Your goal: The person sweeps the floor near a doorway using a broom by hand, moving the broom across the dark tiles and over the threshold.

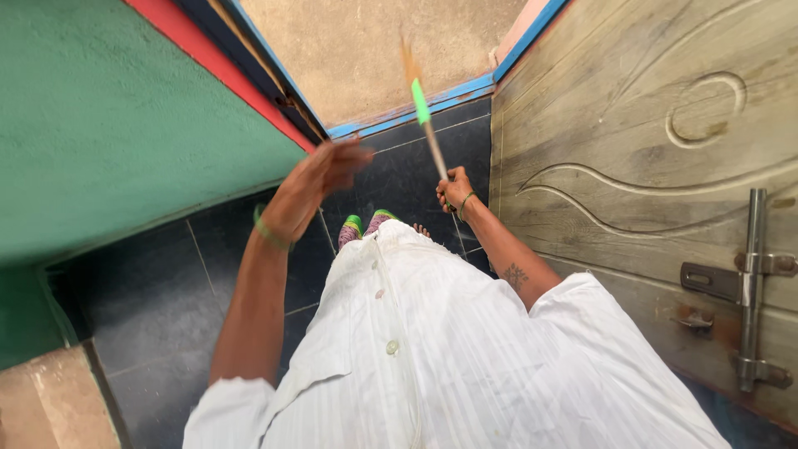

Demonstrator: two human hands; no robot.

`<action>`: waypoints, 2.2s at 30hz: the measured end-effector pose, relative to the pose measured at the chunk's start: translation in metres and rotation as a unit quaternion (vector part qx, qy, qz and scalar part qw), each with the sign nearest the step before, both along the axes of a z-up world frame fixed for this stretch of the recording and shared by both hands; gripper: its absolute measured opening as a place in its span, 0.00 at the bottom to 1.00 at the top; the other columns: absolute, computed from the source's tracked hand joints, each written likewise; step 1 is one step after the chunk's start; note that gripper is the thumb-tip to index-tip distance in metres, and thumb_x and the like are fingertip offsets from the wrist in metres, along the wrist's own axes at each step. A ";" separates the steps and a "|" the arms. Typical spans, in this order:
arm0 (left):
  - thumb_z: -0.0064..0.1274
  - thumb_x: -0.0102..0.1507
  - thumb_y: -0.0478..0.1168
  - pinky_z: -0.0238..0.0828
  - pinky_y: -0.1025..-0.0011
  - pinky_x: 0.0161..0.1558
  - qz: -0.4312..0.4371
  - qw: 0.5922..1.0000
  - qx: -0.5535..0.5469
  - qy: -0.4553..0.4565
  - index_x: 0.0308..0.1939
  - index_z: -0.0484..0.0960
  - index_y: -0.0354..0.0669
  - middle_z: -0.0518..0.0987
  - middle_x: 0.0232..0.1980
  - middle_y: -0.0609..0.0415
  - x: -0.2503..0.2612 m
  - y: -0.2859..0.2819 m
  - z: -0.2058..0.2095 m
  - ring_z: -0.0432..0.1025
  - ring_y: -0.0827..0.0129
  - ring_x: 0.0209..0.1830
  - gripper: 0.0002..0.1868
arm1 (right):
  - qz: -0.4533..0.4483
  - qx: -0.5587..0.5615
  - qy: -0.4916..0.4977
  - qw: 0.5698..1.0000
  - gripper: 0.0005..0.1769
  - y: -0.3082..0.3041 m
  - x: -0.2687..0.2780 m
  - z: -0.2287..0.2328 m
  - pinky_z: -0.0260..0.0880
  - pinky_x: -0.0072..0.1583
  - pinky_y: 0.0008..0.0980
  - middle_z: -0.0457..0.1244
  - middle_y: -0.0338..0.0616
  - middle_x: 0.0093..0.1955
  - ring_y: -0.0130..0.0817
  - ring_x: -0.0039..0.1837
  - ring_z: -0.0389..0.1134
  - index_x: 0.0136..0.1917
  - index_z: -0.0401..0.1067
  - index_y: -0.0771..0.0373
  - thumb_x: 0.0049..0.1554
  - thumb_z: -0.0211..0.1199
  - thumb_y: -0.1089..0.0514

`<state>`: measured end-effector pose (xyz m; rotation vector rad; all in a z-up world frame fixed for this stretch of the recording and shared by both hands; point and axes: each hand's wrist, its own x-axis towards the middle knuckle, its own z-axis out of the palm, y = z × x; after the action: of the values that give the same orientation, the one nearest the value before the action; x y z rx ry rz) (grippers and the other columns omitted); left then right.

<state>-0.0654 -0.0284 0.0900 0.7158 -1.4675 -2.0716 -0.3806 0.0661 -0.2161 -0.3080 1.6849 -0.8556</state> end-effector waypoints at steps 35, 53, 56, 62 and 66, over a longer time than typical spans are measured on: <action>0.63 0.68 0.66 0.27 0.30 0.80 0.227 0.678 -0.473 -0.516 0.85 0.30 0.53 0.22 0.86 0.43 -0.076 0.006 -0.022 0.17 0.41 0.84 0.63 | -0.071 0.065 -0.043 0.994 0.27 -0.014 -0.088 -0.058 0.55 0.26 0.29 0.59 0.43 0.32 0.27 0.26 0.57 0.68 0.51 0.53 0.59 0.54 0.67; 0.60 0.69 0.68 0.27 0.27 0.79 0.223 0.713 -0.412 -0.521 0.88 0.39 0.53 0.22 0.86 0.40 -0.044 0.010 -0.026 0.18 0.39 0.86 0.58 | -0.027 0.031 0.163 0.986 0.33 0.013 -0.103 -0.055 0.60 0.27 0.30 0.62 0.42 0.32 0.27 0.28 0.60 0.74 0.54 0.56 0.57 0.58 0.66; 0.56 0.69 0.72 0.27 0.26 0.78 0.212 0.716 -0.404 -0.528 0.88 0.40 0.53 0.22 0.86 0.40 -0.040 0.009 -0.033 0.18 0.39 0.86 0.58 | -0.001 0.092 0.079 0.993 0.32 0.026 -0.087 -0.059 0.60 0.28 0.30 0.62 0.44 0.33 0.27 0.29 0.60 0.73 0.55 0.57 0.57 0.58 0.67; 0.54 0.69 0.73 0.30 0.27 0.78 0.192 0.728 -0.419 -0.508 0.88 0.41 0.52 0.23 0.86 0.40 -0.039 0.005 -0.046 0.19 0.38 0.86 0.56 | 0.027 0.076 -0.022 0.996 0.31 0.071 -0.065 -0.044 0.60 0.28 0.30 0.63 0.45 0.33 0.26 0.30 0.61 0.72 0.57 0.57 0.57 0.58 0.67; 0.55 0.69 0.72 0.28 0.28 0.77 0.181 0.733 -0.422 -0.502 0.87 0.42 0.53 0.23 0.85 0.40 -0.037 0.001 -0.048 0.20 0.38 0.86 0.56 | 0.035 -0.001 0.065 0.997 0.36 0.088 -0.079 -0.041 0.62 0.27 0.30 0.63 0.43 0.33 0.27 0.29 0.61 0.74 0.58 0.53 0.54 0.59 0.68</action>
<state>-0.1024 -0.0270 0.0420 1.6200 -2.2654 -0.4371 -0.4596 0.1545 -0.2566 -0.4301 1.7819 -0.7994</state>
